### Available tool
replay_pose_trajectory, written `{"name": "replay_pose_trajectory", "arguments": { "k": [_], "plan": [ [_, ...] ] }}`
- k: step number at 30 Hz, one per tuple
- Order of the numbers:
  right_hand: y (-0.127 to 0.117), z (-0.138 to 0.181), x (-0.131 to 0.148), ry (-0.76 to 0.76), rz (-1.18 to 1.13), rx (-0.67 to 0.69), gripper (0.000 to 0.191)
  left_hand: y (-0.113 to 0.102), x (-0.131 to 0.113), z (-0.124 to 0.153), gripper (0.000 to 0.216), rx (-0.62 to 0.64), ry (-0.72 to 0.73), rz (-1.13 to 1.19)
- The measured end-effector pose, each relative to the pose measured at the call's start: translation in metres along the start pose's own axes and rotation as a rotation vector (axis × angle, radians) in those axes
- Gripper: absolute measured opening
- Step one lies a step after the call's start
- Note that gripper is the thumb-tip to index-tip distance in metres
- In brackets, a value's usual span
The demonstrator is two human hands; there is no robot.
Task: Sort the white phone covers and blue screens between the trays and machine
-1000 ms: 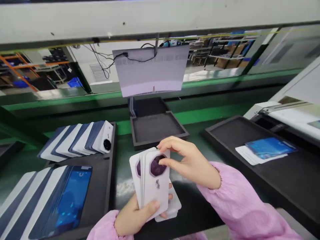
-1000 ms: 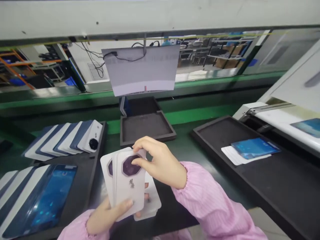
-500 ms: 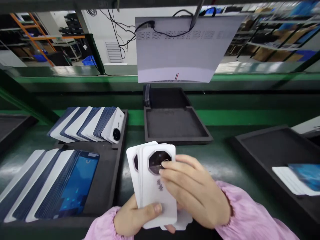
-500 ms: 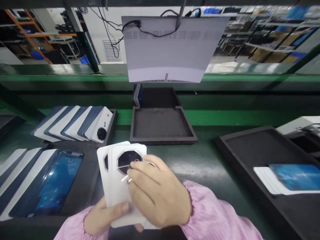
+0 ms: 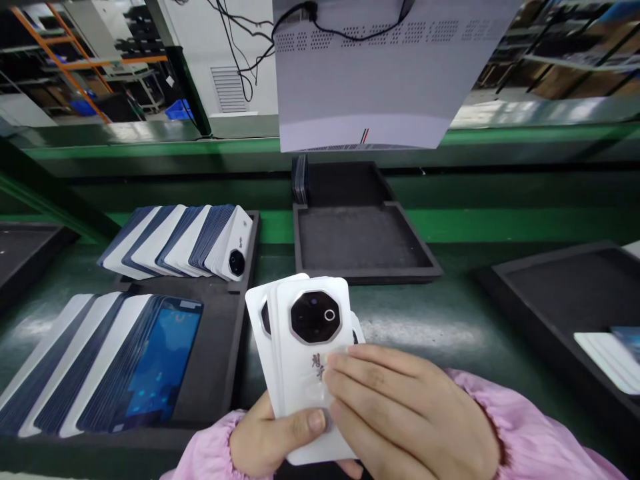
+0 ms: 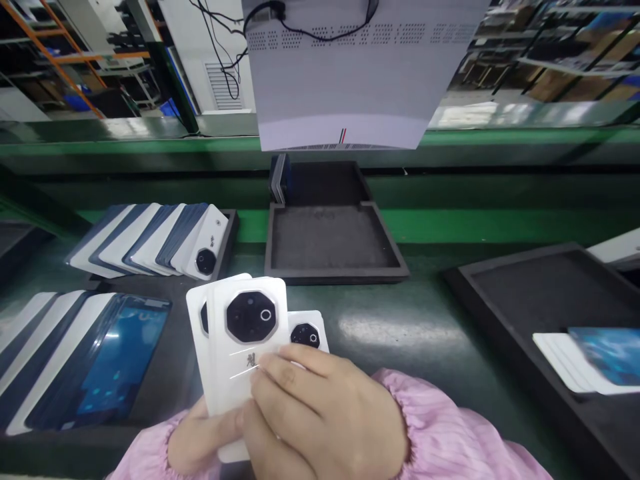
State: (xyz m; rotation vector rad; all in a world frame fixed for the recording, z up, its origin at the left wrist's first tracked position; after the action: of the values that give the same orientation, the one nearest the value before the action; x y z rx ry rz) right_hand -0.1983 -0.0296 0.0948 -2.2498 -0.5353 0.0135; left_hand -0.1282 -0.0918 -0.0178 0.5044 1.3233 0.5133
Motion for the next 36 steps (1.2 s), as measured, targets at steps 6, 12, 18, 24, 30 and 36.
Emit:
{"name": "replay_pose_trajectory", "arguments": {
  "k": [6, 12, 18, 24, 30, 36],
  "plan": [
    [-0.006, -0.005, -0.003, 0.06, -0.012, -0.051, 0.027, 0.001, 0.0, 0.0, 0.045, -0.011, -0.013, -0.014],
    [-0.005, 0.001, -0.008, -0.023, -0.026, -0.185, 0.03, 0.002, -0.001, -0.002, 0.045, -0.007, -0.005, -0.017],
    [-0.002, 0.005, -0.01, -0.096, -0.027, -0.054, 0.028, -0.002, 0.006, -0.002, 0.035, -0.003, 0.052, -0.008],
    [-0.001, 0.0, -0.035, 0.08, 0.051, -0.011, 0.02, 0.004, 0.005, -0.007, 0.032, 0.047, 0.06, 0.048],
    [0.021, 0.009, -0.098, 0.488, -0.479, 0.137, 0.045, 0.001, 0.015, -0.015, 0.045, 0.04, 0.052, 0.009],
    [-0.038, 0.041, -0.155, 0.724, -0.792, -0.529, 0.024, -0.005, 0.002, -0.012, 0.039, -0.038, 0.067, 0.042]
  ]
}}
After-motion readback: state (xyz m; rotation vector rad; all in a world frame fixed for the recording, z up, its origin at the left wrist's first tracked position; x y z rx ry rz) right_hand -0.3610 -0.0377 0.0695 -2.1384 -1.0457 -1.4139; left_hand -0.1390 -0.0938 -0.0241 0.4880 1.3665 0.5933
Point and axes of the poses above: each hand's wrist, its own z-axis away from the middle knuckle, its own y-axis out of the palm, x = y × z, the point moved 7 cm from there along -z, towards the middle knuckle, and after that the axes turned 3 degrees about x, right-handed, at the moved point
